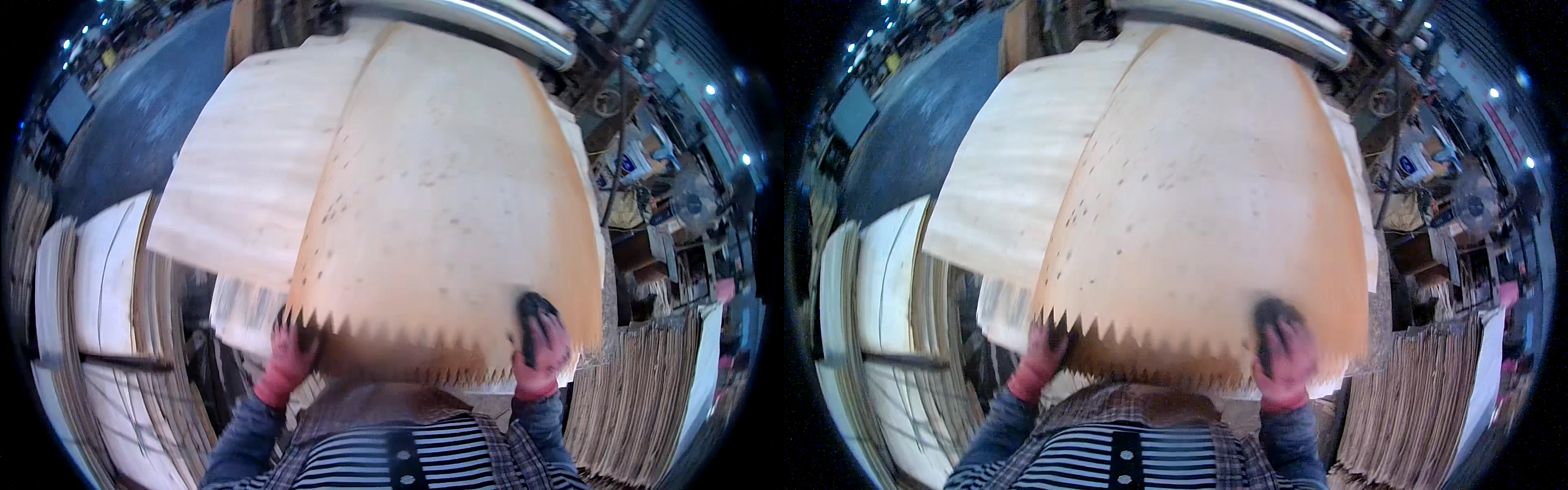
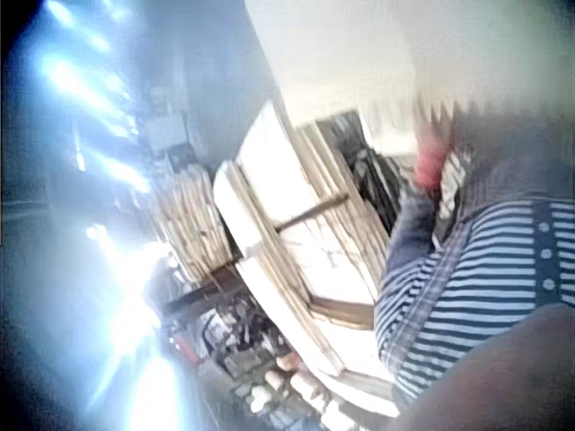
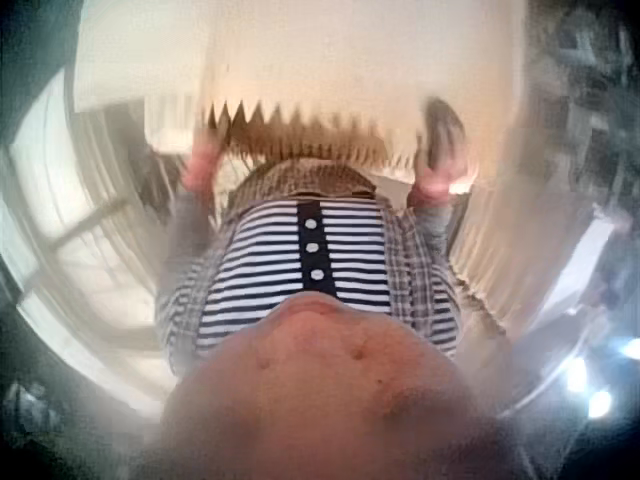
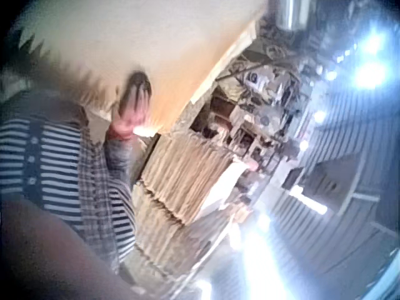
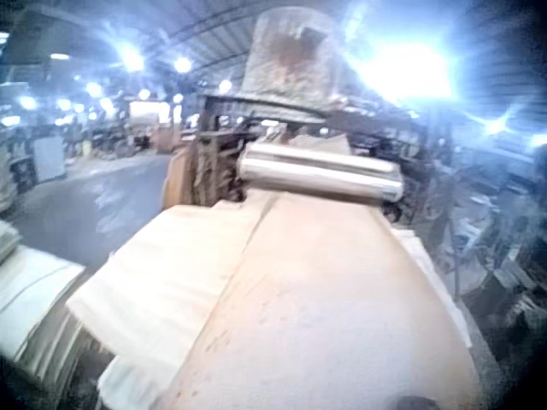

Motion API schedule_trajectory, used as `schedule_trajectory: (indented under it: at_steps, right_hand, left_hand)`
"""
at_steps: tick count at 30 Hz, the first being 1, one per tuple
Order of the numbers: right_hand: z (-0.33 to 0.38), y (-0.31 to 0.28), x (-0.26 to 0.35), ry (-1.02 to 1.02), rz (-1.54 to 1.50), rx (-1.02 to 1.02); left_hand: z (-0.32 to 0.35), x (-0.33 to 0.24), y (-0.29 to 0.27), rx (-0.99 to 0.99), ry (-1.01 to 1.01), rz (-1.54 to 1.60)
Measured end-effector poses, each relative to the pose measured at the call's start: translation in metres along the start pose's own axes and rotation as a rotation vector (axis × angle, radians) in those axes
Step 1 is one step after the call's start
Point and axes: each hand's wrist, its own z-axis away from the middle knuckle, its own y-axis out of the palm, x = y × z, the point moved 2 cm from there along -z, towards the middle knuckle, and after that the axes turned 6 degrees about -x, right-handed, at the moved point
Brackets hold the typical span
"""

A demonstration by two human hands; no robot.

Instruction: The person repeatedly picks up large, light-colored wood panels from a stack and places them onto a roller machine. They handle the panels one at a time, aligning them before moving to the next piece. The task continues with the same repetitive motion throughout the clip.

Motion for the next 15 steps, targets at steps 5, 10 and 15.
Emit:
schedule_trajectory:
  at_steps: [5, 10, 15]
  right_hand:
    - [-0.072, 0.065, -0.025, -0.093, 0.025, 0.087]
    - [-0.131, 0.142, -0.070, -0.077, 0.029, -0.043]
    - [-0.149, 0.212, -0.093, -0.018, 0.231, 0.061]
  left_hand:
    - [-0.014, -0.027, -0.008, 0.005, -0.134, 0.241]
    - [-0.008, -0.026, -0.028, -0.148, -0.208, 0.497]
    - [-0.034, -0.014, -0.039, -0.036, -0.484, 0.794]
